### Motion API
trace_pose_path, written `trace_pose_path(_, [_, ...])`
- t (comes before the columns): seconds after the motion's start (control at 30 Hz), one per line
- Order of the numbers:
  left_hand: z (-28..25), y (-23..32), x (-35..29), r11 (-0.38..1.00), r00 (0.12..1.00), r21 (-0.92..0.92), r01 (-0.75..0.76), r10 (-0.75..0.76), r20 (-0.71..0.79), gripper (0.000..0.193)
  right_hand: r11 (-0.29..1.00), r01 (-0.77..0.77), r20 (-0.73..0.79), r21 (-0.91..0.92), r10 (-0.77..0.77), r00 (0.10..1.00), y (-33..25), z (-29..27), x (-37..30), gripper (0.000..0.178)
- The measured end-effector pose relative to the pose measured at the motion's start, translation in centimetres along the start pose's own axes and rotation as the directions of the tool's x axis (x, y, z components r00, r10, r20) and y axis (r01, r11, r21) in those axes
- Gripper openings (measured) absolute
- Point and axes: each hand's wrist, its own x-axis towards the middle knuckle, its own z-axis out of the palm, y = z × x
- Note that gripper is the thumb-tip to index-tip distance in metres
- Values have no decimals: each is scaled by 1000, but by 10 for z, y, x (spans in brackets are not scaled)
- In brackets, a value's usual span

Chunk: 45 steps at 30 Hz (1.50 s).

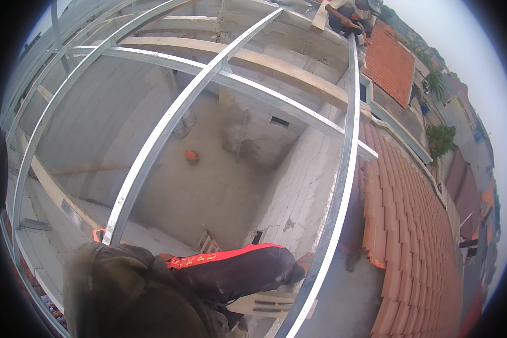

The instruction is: The person positions and secures a long metal frame onto a roof structure using a hammer. They repeatedly adjust the frame's alignment and tap it into place while standing on the roof.

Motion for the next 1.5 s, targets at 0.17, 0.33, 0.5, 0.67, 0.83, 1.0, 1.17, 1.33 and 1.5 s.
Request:
trace_pose_path(0.17, [-30, 4, 3, 981, 958, -146, -131, 87, -274, 49, 998, 48, -28, -34, -49, 998, -26, -30, -15, 71])
trace_pose_path(0.33, [-239, 120, -81, 814, 235, 0, -581, 167, -957, 30, 987, 17, -376, -158, -76, 923, 25, 37, 9, 68])
trace_pose_path(0.5, [-404, 102, -160, 953, -397, 269, -137, 196, -896, 42, 989, -13, -357, -146, -41, 933, 15, 28, 4, 70])
trace_pose_path(0.67, [-468, -65, -95, 980, -109, -124, -155, -142, -984, 77, 993, -50, -265, -103, 21, 964, -3, 15, 11, 72])
trace_pose_path(0.83, [-456, -49, -71, 944, 324, -250, -215, -172, -930, 93, 994, -68, -320, -82, 38, 947, 12, 26, 9, 72])
trace_pose_path(1.0, [-459, -132, -54, 944, 303, -122, -307, -24, -953, 81, 990, -39, -324, -135, -7, 946, 27, 36, 19, 73])
trace_pose_path(1.17, [-458, -115, -62, 453, 649, -637, -623, -156, -745, 69, 990, -62, -323, -129, 17, 946, 33, 52, 17, 77])
trace_pose_path(1.33, [-456, -95, -56, 520, 631, -600, -608, -141, -762, 67, 977, -114, -307, -181, 54, 950, 54, 51, 35, 84])
trace_pose_path(1.5, [-444, -89, -75, 599, 564, -525, -605, -142, -813, 67, 980, -57, -239, -191, 10, 971, 43, 48, 41, 89])
